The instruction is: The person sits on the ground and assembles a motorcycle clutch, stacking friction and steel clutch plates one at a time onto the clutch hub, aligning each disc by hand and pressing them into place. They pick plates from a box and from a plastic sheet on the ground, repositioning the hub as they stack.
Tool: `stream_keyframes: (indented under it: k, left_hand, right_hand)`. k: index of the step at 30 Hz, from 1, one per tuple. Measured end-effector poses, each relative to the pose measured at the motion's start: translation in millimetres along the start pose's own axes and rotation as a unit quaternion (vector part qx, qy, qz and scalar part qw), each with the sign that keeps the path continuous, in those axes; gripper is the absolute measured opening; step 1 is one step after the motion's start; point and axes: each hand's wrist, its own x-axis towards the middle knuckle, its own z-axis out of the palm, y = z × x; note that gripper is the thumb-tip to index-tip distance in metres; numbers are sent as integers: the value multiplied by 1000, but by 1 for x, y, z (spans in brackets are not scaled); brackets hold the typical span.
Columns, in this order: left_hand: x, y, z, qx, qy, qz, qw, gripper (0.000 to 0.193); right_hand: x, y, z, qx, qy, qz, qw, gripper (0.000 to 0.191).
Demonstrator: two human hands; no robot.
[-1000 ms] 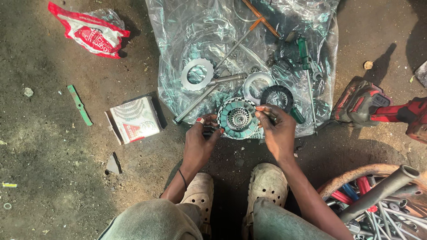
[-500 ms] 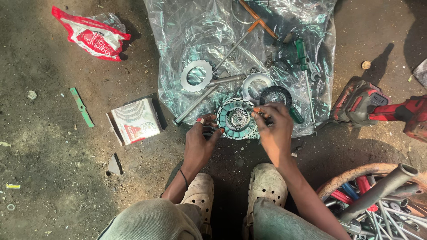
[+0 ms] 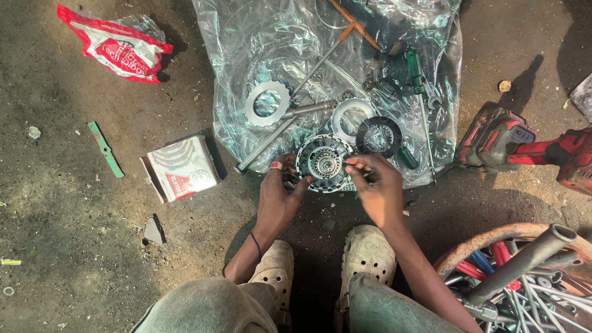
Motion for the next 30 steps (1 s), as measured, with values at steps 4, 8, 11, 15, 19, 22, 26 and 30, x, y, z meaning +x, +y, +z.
stream_keyframes:
  k: [4, 8, 11, 15, 19, 22, 26, 30]
  left_hand:
    - [-2, 5, -3, -3, -14, -31, 999, 54]
    - [-3, 6, -5, -19, -25, -50, 998, 52]
    - [-3, 2, -4, -12, -25, -35, 999, 49]
    - [-5, -1, -3, -47, -27, -56, 997, 48]
    - [-5, 0, -5, -46, -32, -54, 997, 46]
    - [-5, 0, -7, -46, -40, -55, 997, 45]
    - [-5, -4, -9, -39, -35, -40, 998, 42]
    - [-1, -8, -12, -20, -39, 4, 999, 39]
  right_hand:
    - [2, 7, 9, -39, 18, -26, 999, 18]
    - [0, 28, -6, 5, 51, 140, 989, 14]
    - [-3, 47, -31, -41, 63, 67, 995, 16]
    - [-1, 61, -55, -91, 94, 68, 989, 20]
    - [11, 56, -67, -233, 51, 61, 969, 33]
    - [28, 51, -69, -258, 28, 131, 957, 38]
    - [53, 51, -62, -324, 33, 151, 933, 41]
    - [69, 51, -58, -366, 49, 99, 924, 37]
